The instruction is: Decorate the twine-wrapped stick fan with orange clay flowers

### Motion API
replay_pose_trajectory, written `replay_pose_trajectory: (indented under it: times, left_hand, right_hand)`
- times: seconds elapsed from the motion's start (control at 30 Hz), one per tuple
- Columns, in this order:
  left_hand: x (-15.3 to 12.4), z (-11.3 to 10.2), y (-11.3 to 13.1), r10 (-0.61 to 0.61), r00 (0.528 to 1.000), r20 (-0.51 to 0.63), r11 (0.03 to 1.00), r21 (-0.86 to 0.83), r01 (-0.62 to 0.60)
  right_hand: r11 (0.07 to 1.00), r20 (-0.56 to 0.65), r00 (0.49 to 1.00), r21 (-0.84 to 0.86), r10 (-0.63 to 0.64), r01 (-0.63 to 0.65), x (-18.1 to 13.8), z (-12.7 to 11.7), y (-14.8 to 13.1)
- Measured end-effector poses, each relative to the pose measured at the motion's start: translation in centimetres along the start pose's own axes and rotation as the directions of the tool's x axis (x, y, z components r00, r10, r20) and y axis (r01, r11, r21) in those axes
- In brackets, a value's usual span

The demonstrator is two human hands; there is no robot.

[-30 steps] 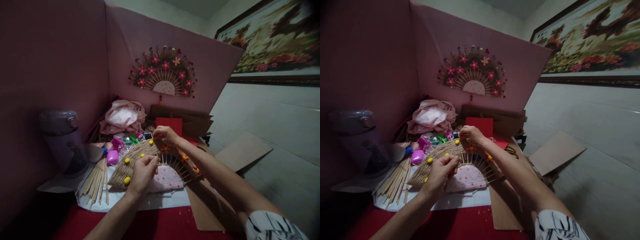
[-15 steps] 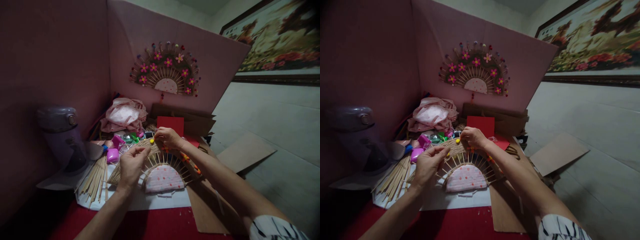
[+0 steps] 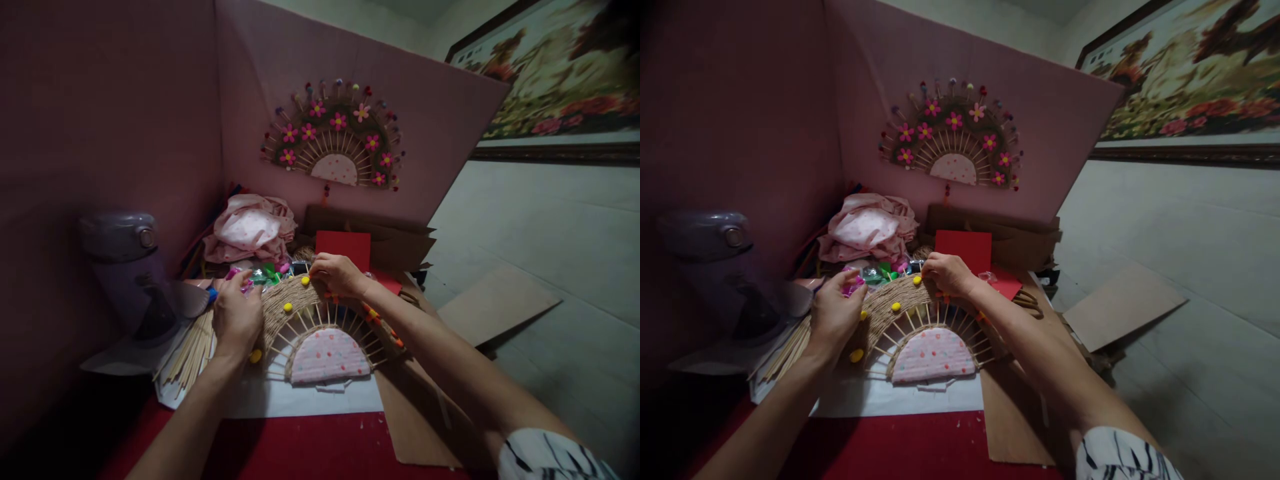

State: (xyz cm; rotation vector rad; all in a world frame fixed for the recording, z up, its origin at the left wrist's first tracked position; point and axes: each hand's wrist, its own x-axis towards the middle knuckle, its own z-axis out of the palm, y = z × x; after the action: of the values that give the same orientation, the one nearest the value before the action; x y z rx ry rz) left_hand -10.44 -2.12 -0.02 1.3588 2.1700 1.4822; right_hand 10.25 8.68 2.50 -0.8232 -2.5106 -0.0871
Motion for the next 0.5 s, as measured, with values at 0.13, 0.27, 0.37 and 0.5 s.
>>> replay_pose_trajectory:
  times: [0.13,0.27,0.37,0.5]
  left_hand:
    - [0.1,0.0,0.0,-0.051,0.992,0.117,0.997,0.06,0.045]
    - [0.1,-0.2,0.0,-0.072,0.987,0.145,0.995,0.08,0.061]
    - [0.2,-0.3,-0.1,-0.073,0.986,0.147,0.993,0.108,0.057]
    - [0.1,-0.4,-0.1,-0.064,0.987,0.151,0.988,0.146,0.042]
  right_hand:
    - [1.0,0.004,1.0,0.002,0.003,-0.003,0.0,0.2,-0.2]
    - [1.0,0.008,1.0,0.012,-0.015,0.015,-0.1,0.1,-0.5]
    - [0.999,0.029,0.999,-0.014,-0.043,0.043,-0.5,-0.2,-0.3]
    - [0.984,0.004,0.998,-0.168,-0.055,0.055,-1.3,-0.6,0.0]
